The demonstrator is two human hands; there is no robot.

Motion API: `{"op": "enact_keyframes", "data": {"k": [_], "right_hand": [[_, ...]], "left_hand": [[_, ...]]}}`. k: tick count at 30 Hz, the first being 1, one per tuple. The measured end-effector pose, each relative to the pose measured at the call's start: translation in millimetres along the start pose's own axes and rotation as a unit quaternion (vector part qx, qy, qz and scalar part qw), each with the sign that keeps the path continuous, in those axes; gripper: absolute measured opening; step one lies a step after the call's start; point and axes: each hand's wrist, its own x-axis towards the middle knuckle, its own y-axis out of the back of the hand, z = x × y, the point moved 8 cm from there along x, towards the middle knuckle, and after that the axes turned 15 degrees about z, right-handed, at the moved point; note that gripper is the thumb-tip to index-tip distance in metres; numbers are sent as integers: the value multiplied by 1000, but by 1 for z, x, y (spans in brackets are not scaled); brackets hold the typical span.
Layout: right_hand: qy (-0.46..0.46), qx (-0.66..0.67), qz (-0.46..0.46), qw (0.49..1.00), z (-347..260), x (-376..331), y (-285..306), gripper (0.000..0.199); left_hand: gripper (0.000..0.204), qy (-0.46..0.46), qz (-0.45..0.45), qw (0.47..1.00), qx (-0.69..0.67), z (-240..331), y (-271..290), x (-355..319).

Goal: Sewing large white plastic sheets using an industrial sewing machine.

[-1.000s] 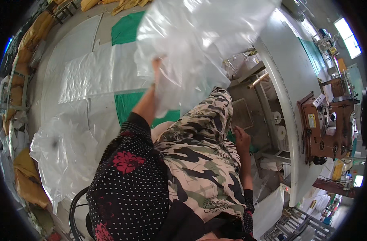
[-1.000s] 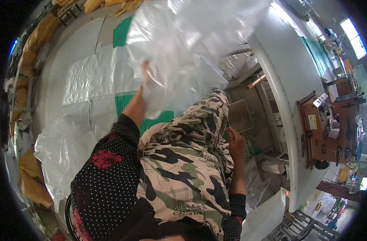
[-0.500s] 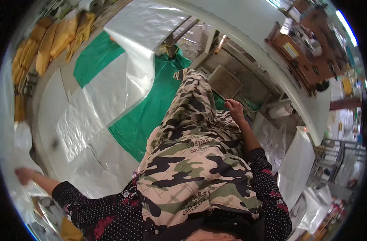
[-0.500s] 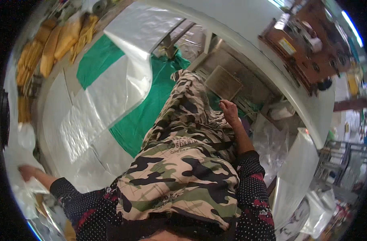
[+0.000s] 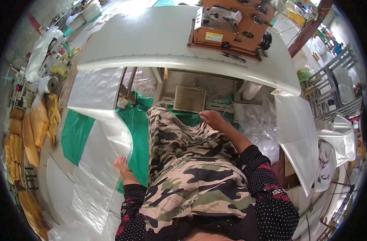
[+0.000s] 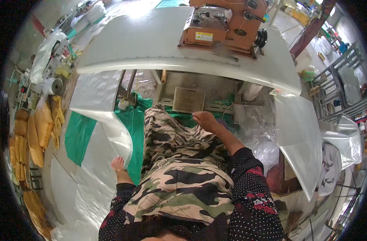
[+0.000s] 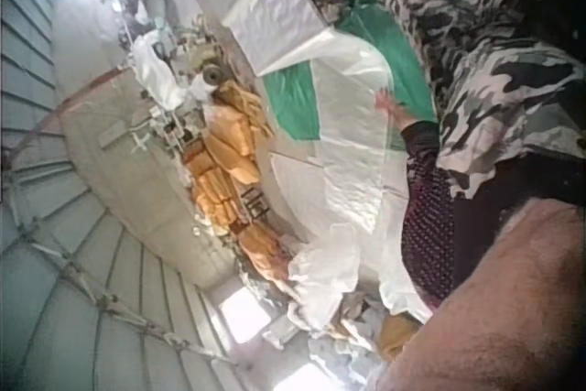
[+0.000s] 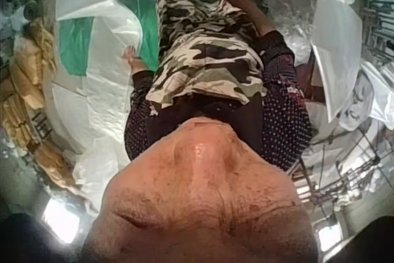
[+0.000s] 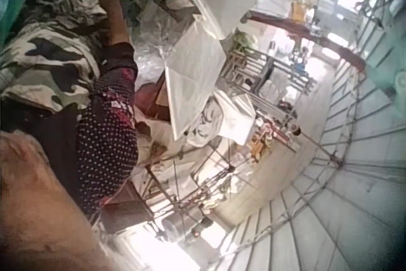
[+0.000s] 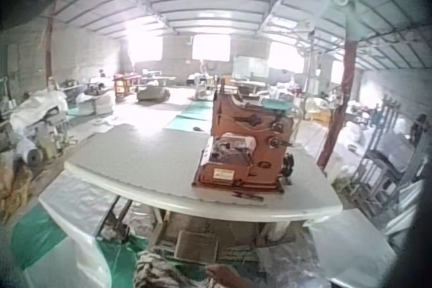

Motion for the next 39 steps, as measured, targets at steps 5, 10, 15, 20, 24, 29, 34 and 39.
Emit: {"op": "enact_keyframes", "data": {"k": [5,10,15,20,24,29,34,39], "right_hand": [[105,-106,351,924,-54,50,156,17],[-24,-205,500,841,5,62,268,18],[-125,-16,598,791,73,45,328,30],[-179,-9,557,811,82,44,341,40],[-167,-123,526,825,65,53,339,40],[-162,-134,522,827,69,50,337,38],[-174,-94,520,831,62,51,337,37],[-179,-95,526,826,60,47,339,39]], "left_hand": [[29,-98,-131,984,72,51,-209,-116],[34,-233,-243,937,92,123,-311,-238],[30,-295,-350,885,87,151,-395,-338],[34,-306,-462,830,66,150,-484,-456],[36,-337,-479,809,50,134,-561,-517],[54,-294,-506,811,12,110,-636,-569],[44,-247,-524,815,4,95,-663,-566],[18,-250,-517,818,-10,100,-644,-555]]}}
